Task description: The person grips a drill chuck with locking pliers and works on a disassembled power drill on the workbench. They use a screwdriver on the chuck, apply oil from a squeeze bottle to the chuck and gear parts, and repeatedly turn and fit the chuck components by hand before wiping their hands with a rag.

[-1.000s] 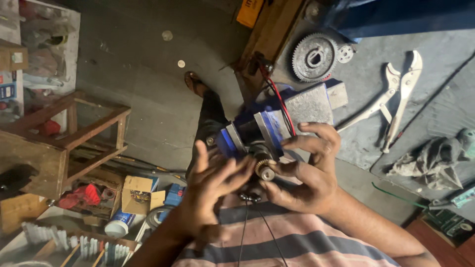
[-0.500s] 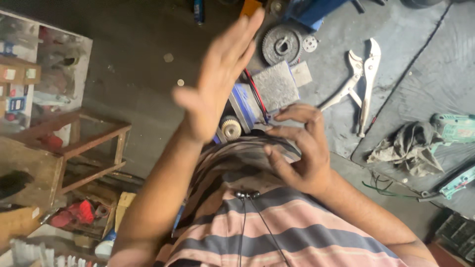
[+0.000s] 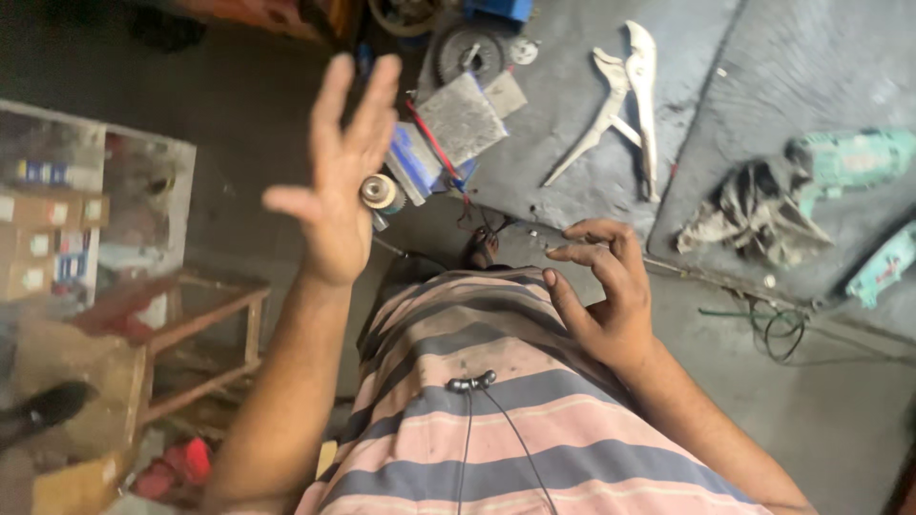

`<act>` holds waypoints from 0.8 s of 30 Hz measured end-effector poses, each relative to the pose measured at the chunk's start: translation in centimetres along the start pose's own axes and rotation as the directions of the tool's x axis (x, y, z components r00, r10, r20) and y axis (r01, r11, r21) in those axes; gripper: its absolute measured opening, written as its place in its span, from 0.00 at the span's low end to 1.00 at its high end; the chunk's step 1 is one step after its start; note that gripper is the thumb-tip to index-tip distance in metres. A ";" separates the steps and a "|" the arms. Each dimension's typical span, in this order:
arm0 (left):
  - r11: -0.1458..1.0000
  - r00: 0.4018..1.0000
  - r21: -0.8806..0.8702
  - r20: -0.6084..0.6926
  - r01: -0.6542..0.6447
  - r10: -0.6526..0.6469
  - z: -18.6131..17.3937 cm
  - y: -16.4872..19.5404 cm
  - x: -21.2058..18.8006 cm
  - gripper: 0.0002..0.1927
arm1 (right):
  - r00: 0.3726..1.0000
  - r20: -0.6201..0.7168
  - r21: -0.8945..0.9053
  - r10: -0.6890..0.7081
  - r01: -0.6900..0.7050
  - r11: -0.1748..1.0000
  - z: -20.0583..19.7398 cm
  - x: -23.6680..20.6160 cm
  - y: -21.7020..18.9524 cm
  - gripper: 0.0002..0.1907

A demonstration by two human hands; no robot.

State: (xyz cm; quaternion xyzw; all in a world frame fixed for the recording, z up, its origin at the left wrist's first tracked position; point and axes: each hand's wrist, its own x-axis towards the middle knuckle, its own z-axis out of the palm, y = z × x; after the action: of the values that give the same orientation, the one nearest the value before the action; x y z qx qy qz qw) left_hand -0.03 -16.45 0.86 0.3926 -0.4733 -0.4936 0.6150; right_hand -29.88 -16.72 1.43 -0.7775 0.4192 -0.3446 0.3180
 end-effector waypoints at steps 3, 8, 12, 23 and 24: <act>0.996 0.997 0.083 -0.075 -0.019 0.025 1.9 0.7 -1.8 0.59 | 0.992 -0.067 -0.033 0.109 -0.112 0.993 -0.3 -2.8 -0.8 0.12; 0.977 0.991 0.212 -0.129 0.005 0.023 3.1 2.0 -4.9 0.58 | 0.959 -0.171 -0.091 0.225 -0.243 0.966 -0.4 -7.5 -3.8 0.11; 0.987 0.984 0.150 -0.176 0.058 -0.031 3.7 3.6 -6.9 0.61 | 0.932 -0.173 -0.201 0.319 -0.350 0.915 -0.4 -10.7 -5.7 0.11; 0.965 0.871 0.165 0.421 0.203 -0.255 10.2 1.5 -12.7 0.43 | 0.984 -0.169 -0.179 0.056 -0.087 0.980 -3.1 -15.4 -7.4 0.15; 0.956 0.838 0.125 0.460 0.267 -0.294 11.6 0.9 -12.8 0.42 | 0.984 -0.172 -0.237 -0.051 0.009 0.972 -4.5 -15.9 -7.2 0.19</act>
State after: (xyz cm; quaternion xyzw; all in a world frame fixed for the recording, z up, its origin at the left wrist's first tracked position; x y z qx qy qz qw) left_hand -11.91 -3.92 2.05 0.3420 -0.5604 -0.6455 0.3902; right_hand -36.89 -0.62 5.26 -0.7822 0.4717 -0.3650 0.1801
